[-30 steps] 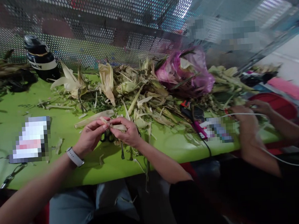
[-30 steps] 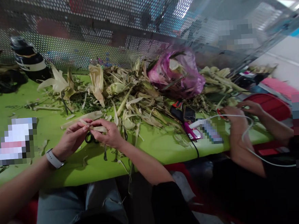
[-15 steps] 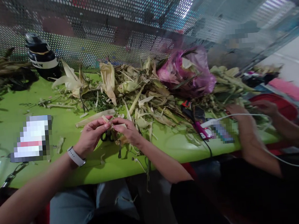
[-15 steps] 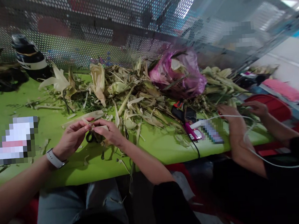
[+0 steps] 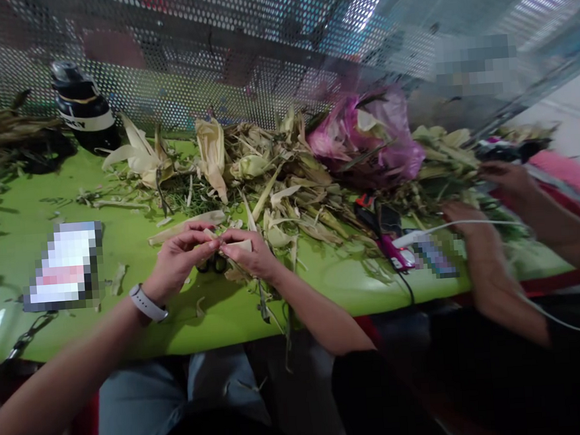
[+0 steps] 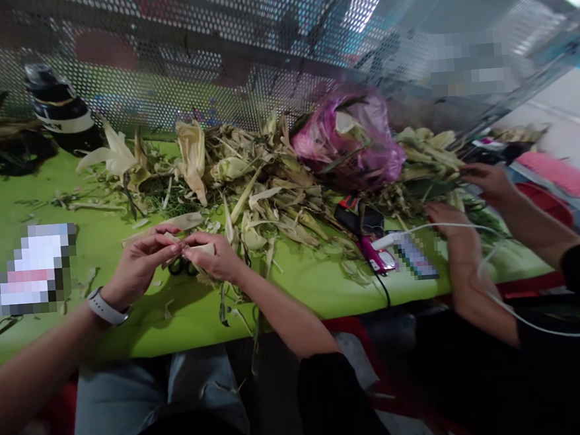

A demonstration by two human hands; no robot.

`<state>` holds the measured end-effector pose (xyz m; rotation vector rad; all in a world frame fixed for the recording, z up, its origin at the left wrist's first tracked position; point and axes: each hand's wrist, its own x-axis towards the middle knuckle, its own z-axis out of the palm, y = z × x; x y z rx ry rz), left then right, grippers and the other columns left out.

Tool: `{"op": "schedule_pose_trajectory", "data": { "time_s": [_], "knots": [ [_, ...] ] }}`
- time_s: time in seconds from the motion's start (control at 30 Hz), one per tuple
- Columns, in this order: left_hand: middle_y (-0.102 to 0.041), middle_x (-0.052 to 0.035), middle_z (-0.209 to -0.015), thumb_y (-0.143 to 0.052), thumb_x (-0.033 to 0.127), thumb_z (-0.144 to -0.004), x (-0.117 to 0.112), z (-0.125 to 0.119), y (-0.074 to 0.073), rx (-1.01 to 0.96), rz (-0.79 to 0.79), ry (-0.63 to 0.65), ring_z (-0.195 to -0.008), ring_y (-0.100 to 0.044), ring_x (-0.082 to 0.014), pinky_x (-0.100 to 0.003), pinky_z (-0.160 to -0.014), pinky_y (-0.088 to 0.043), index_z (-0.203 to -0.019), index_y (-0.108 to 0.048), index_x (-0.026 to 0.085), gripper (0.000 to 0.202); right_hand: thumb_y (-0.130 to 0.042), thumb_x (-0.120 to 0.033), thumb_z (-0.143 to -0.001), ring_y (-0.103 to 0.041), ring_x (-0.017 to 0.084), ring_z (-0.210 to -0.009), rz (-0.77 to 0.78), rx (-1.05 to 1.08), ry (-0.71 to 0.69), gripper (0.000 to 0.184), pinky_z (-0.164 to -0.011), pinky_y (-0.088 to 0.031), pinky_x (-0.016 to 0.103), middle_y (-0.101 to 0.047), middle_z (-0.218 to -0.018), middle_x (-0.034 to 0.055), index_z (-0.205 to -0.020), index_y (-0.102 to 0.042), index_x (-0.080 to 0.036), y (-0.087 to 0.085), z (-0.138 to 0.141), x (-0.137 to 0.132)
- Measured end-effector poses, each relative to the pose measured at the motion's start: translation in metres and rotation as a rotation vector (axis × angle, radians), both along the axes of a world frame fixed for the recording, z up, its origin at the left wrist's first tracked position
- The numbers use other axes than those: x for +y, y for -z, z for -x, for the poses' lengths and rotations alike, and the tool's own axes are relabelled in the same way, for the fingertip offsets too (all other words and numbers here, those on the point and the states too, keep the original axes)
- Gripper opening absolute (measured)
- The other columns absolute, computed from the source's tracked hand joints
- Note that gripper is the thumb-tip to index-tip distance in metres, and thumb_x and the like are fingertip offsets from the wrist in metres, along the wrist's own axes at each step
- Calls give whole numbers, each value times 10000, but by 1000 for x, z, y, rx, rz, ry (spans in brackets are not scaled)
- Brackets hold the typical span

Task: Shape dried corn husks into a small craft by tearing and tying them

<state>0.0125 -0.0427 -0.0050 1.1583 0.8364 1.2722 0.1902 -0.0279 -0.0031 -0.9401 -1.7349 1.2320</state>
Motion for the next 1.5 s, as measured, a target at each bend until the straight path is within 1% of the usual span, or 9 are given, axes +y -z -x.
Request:
{"op": "schedule_pose_trajectory", "data": {
  "time_s": [0.13, 0.3, 0.4, 0.57, 0.7, 0.87, 1.07, 1.23, 1.5],
  "knots": [
    [-637, -57, -985, -851, 280, -652, 0, 0, -1, 43, -35, -33, -992, -593, -192, -335, -913, -488, -695, -773, 201, 120, -619, -372, -766, -591, 150, -730, -24, -47, -17, 235, -672, -472, 270, -683, -798, 31, -842, -702, -166, 0, -5, 2],
    [-647, -38, -908, -860, 274, -635, 0, -1, 0, 26, -10, -4, -879, -607, -161, -319, -844, -500, -692, -767, 198, 133, -623, -362, -754, -547, 130, -662, -30, -80, -28, 222, -597, -428, 245, -647, -742, 22, -809, -693, -159, -1, -9, 3],
    [-654, -30, -850, -848, 269, -654, 1, -1, 3, 32, 3, 4, -835, -606, -150, -300, -815, -493, -709, -765, 190, 128, -655, -379, -750, -531, 115, -622, -83, -77, -17, 233, -568, -415, 234, -642, -726, 12, -806, -685, -155, 1, -7, 2],
    [-664, -11, -824, -847, 274, -652, 3, -2, 4, -24, 78, -19, -782, -604, -128, -270, -773, -483, -707, -747, 181, 147, -657, -395, -762, -572, 128, -667, -159, -69, 101, 258, -612, -456, 246, -664, -772, 19, -865, -668, -158, 5, -2, -1],
    [-676, -9, -810, -845, 274, -653, 2, -2, 3, 10, 102, -27, -781, -614, -128, -263, -774, -481, -698, -744, 185, 141, -662, -384, -737, -561, 135, -681, -177, -118, 147, 227, -629, -458, 256, -644, -745, 10, -816, -651, -172, 4, -4, 0],
    [-715, -32, -795, -828, 267, -677, 3, 2, 2, 83, 74, 36, -759, -645, -155, -285, -739, -508, -724, -757, 184, 119, -657, -347, -696, -510, 115, -617, -105, -138, 91, 196, -582, -420, 240, -599, -683, -8, -769, -629, -167, -1, -7, 1],
    [-726, -52, -676, -820, 290, -683, 10, 14, -4, 168, 178, 201, -575, -634, -138, -259, -583, -512, -734, -757, 160, 154, -644, -299, -673, -476, 98, -564, -53, -207, 9, 160, -530, -385, 220, -590, -663, -13, -752, -628, -162, -4, -10, 0],
    [-735, -61, -685, -786, 251, -687, 13, 22, -6, 424, 54, 275, -588, -658, -148, -227, -544, -510, -766, -766, 156, 124, -656, -273, -682, -471, 93, -561, -144, -365, -52, 141, -548, -372, 219, -593, -660, -18, -767, -646, -161, -1, -11, -1],
    [-729, -37, -668, -719, 235, -735, 10, 21, -4, 508, -112, 327, -565, -658, -149, -211, -505, -485, -816, -765, 192, 102, -649, -251, -702, -486, 100, -572, -234, -472, -100, 115, -565, -356, 218, -595, -660, -21, -781, -638, -168, 0, -12, 0]
  ]
}}
